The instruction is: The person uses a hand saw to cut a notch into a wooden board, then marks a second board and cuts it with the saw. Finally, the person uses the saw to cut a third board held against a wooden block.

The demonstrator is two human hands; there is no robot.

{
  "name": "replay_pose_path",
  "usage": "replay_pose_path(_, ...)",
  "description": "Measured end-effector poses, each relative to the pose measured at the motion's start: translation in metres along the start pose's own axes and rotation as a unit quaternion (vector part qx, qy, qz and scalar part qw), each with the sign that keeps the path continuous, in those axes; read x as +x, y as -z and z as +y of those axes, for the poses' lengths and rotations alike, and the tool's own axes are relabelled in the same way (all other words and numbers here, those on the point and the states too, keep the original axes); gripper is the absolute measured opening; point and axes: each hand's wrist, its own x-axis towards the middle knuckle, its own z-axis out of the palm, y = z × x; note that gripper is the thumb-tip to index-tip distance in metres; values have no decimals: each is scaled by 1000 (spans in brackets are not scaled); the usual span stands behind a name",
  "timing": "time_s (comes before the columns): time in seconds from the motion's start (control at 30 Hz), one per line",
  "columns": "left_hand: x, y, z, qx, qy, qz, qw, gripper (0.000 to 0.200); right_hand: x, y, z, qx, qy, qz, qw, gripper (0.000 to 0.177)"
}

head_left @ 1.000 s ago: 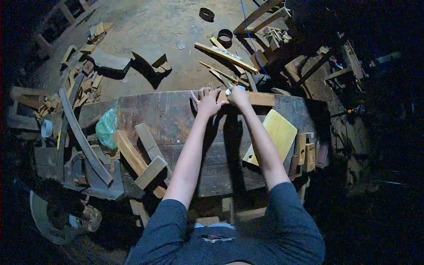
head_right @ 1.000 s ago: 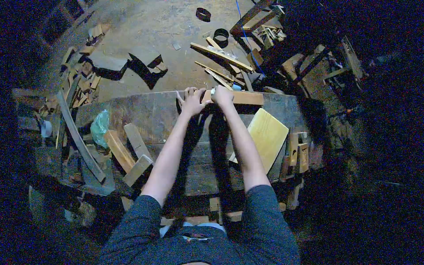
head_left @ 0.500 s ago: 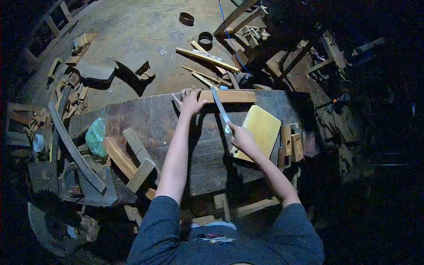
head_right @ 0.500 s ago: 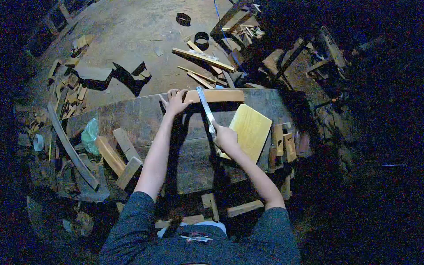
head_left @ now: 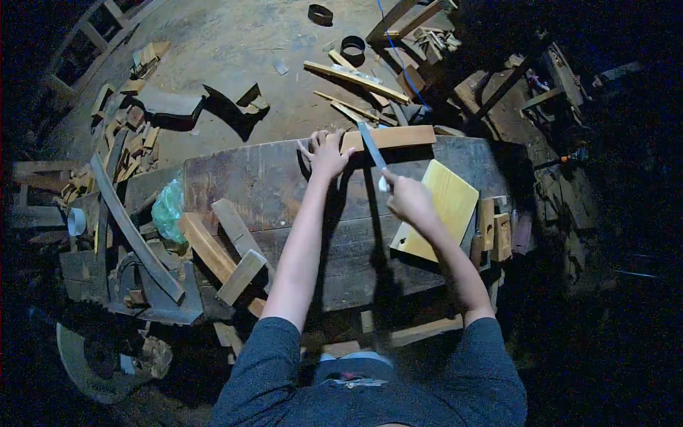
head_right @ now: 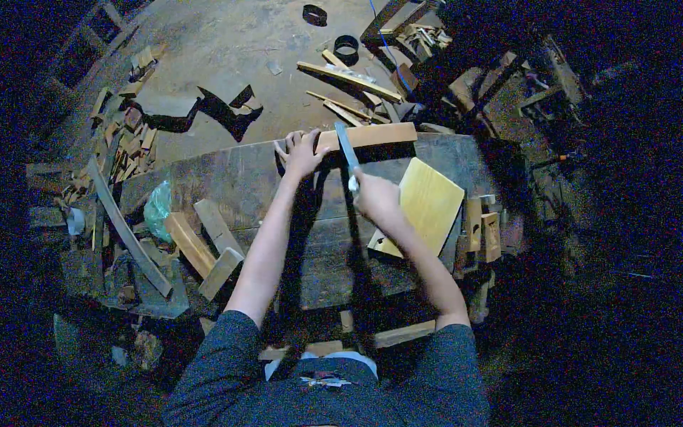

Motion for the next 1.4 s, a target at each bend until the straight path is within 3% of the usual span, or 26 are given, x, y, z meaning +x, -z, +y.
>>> replay_pose_path(0.13, -1, 1, 1, 1, -5, -12, 1000, 49, 11, 5, 7, 1, 12, 6, 1000, 44)
replay_pose_path(0.2, -3, 2, 1, -25, -12, -6, 1000, 50, 17, 5, 2, -36, -6, 62, 997, 34)
replay_pose_path(0.33, -1, 4, -3, -10, -27, -24, 999, 51, 40, 10, 3, -47, 39, 34, 998, 28)
replay_pose_path(0.37, -1, 4, -3, -8, -29, -20, 999, 51, 51, 14, -2, -55, 10, -14, 998, 43)
replay_pose_path(0.47, -1, 3, -3, -10, -26, -26, 999, 51, 109, -14, 2, -51, 10, 13, 999, 39)
replay_pose_path(0.53, 0, 1, -4, -4, -26, -27, 999, 51, 148, -29, 6, 23, 24, 75, 997, 25)
replay_pose_path(0.67, -1, 9, 1, 14, -13, -37, 999, 53, 178, -40, 16, 49, 26, 75, 996, 19)
replay_pose_path(0.73, -1, 4, -2, -13, -14, -23, 1000, 54, 145, -28, 17, 41, 66, 53, 996, 22)
replay_pose_path(0.83, 0, 6, 1, -6, 7, -47, 999, 55, 63, 9, 10, -22, 17, 4, 1000, 30)
replay_pose_path(0.93, 0, 7, 1, -7, 8, -52, 999, 55, 7, 17, 26, -54, 34, 5, 998, 40)
replay_pose_path(1.0, -2, 5, 0, -13, 9, -48, 999, 54, -15, 19, 37, -46, 52, 43, 997, 41)
replay_pose_path(1.1, 0, 4, -2, -27, -13, -29, 999, 50, -12, 20, 38, -39, 42, 20, 998, 40)
replay_pose_path(1.2, 1, 3, -2, -20, -16, -32, 999, 51, 40, 6, 31, -48, -6, -35, 998, 36)
replay_pose_path(1.33, 7, -14, -13, -78, -52, -6, 996, 51, 131, -27, 27, -17, 40, 70, 997, 30)
replay_pose_path(1.37, 1, 0, -4, -38, -29, -16, 999, 50, 151, -34, 26, -15, 42, 71, 997, 30)
replay_pose_path(1.4, 0, 0, -3, -35, -31, -14, 999, 50, 164, -34, 18, -15, -9, 64, 998, 29)
